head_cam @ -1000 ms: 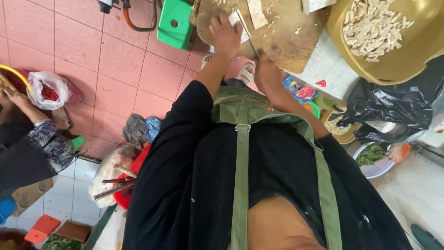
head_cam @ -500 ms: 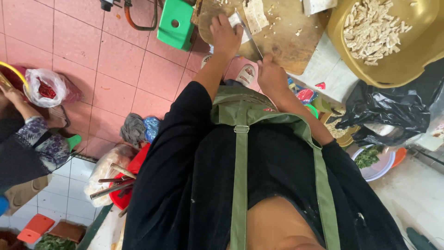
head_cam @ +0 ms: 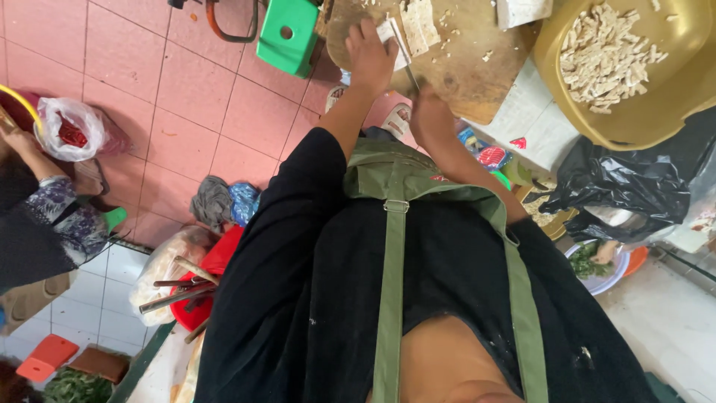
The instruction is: Chopping blocks of tofu into thin slices on a wooden cutting board in a kitchen.
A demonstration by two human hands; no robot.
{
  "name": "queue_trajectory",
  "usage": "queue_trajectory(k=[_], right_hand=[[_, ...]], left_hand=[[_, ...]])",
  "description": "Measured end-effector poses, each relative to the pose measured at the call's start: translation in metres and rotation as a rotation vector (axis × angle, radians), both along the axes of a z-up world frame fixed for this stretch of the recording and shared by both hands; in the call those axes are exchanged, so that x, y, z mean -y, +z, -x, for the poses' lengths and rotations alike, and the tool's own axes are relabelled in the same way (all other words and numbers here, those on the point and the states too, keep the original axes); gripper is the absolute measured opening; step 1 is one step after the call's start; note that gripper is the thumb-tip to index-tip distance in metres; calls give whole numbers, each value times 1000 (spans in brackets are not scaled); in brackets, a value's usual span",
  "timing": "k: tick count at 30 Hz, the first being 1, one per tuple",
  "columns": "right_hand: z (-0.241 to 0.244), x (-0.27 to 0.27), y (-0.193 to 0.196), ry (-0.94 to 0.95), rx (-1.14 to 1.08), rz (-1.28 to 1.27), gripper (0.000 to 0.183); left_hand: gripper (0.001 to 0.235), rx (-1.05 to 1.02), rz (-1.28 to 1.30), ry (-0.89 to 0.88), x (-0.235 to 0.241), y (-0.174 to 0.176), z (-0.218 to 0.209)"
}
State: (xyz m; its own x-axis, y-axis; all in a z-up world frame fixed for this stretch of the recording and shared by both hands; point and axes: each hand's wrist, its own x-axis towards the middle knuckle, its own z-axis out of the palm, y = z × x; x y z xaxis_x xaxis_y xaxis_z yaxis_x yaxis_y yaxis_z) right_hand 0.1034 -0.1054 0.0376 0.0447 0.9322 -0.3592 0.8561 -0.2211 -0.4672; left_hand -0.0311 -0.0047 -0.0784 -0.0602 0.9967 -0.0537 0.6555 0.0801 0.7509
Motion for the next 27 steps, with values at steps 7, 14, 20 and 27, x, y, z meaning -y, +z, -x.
queue_trajectory(k=[7, 14, 20, 27], right_hand=[[-37, 35, -40, -10, -96, -109, 30], [-23, 18, 1, 52, -18, -95, 28], [-19, 14, -6, 103, 23, -90, 27], [0, -18, -39, 54, 113, 13, 21]], left_hand=[[49, 83, 3, 1, 5, -3, 5], [47, 146, -37, -3, 2, -6, 8], [46, 138, -36, 4, 1, -2, 9], [48, 137, -6, 14, 3, -6, 5]])
